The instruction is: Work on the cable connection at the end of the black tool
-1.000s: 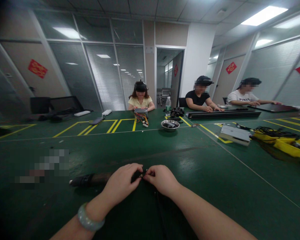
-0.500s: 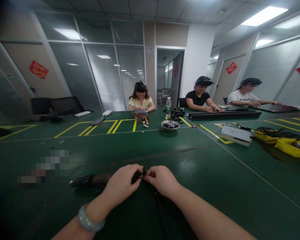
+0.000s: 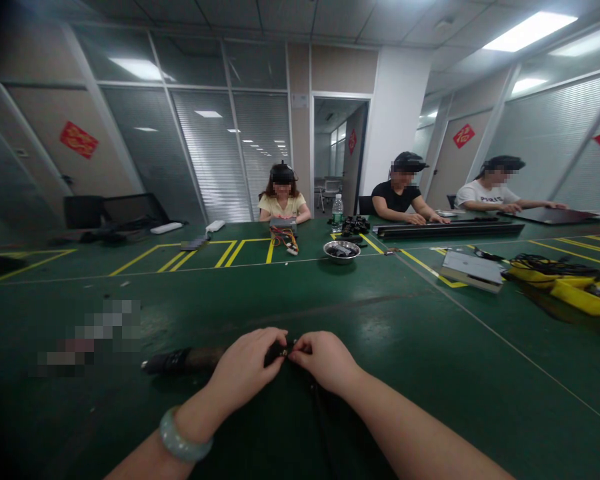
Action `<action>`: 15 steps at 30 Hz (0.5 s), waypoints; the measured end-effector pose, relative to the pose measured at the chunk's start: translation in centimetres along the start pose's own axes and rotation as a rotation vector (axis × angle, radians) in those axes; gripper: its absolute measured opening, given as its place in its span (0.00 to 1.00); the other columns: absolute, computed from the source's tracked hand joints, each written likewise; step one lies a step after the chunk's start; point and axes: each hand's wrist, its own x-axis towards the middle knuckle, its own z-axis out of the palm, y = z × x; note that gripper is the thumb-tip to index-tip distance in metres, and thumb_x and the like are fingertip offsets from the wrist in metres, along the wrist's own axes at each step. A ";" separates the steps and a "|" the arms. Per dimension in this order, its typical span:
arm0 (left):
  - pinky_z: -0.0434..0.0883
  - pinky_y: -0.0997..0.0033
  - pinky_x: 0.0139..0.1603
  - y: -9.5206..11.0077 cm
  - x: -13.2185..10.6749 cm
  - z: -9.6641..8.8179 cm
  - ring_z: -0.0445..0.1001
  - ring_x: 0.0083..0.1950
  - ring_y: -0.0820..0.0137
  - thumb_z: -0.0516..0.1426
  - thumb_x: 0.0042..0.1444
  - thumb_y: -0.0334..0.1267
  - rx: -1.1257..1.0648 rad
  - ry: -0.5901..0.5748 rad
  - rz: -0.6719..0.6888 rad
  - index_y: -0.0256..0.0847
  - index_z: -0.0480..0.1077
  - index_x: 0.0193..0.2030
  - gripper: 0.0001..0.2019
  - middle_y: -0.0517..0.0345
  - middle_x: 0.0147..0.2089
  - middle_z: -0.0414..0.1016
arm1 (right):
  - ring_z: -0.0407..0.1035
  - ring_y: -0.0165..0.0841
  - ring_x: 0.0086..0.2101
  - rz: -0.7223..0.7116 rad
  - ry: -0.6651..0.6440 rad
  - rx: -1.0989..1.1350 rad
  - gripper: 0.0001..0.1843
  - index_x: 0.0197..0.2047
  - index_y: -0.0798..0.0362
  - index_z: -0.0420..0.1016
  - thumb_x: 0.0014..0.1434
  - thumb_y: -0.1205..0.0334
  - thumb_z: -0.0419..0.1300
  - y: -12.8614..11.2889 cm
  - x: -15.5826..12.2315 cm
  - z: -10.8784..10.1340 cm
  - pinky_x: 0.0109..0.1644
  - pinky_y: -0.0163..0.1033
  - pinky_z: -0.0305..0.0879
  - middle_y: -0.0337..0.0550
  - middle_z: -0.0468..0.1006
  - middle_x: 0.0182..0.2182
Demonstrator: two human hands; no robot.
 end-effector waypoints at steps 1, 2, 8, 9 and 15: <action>0.65 0.61 0.55 0.0 0.0 0.0 0.71 0.51 0.64 0.57 0.54 0.33 0.000 0.003 -0.009 0.46 0.68 0.43 0.09 0.59 0.49 0.73 | 0.70 0.30 0.30 0.003 -0.002 0.002 0.10 0.36 0.49 0.81 0.58 0.55 0.60 0.0 0.0 0.0 0.31 0.32 0.56 0.38 0.80 0.30; 0.66 0.60 0.54 0.0 -0.1 0.0 0.71 0.51 0.64 0.57 0.55 0.34 0.000 0.005 -0.013 0.45 0.67 0.42 0.08 0.58 0.49 0.73 | 0.70 0.30 0.30 0.004 -0.002 0.002 0.10 0.37 0.49 0.81 0.58 0.56 0.60 -0.1 0.0 0.0 0.31 0.32 0.57 0.38 0.80 0.31; 0.66 0.60 0.53 0.2 0.0 -0.2 0.71 0.51 0.64 0.55 0.56 0.33 0.004 -0.004 0.021 0.45 0.68 0.40 0.05 0.59 0.48 0.73 | 0.70 0.29 0.29 0.000 0.006 0.004 0.10 0.36 0.49 0.81 0.58 0.55 0.60 -0.2 -0.1 -0.1 0.30 0.32 0.55 0.37 0.80 0.30; 0.66 0.61 0.54 0.2 0.0 -0.2 0.70 0.51 0.64 0.55 0.56 0.32 0.005 -0.010 0.034 0.46 0.68 0.40 0.06 0.59 0.48 0.73 | 0.69 0.29 0.29 -0.006 0.006 0.009 0.10 0.36 0.49 0.81 0.58 0.55 0.60 -0.2 0.0 0.0 0.30 0.32 0.55 0.37 0.80 0.29; 0.65 0.60 0.55 0.2 -0.1 -0.2 0.71 0.51 0.63 0.56 0.53 0.31 0.023 0.000 -0.002 0.46 0.67 0.45 0.12 0.57 0.49 0.73 | 0.69 0.29 0.27 -0.010 0.001 0.008 0.10 0.35 0.50 0.80 0.58 0.56 0.59 0.2 0.0 0.1 0.29 0.31 0.55 0.37 0.79 0.27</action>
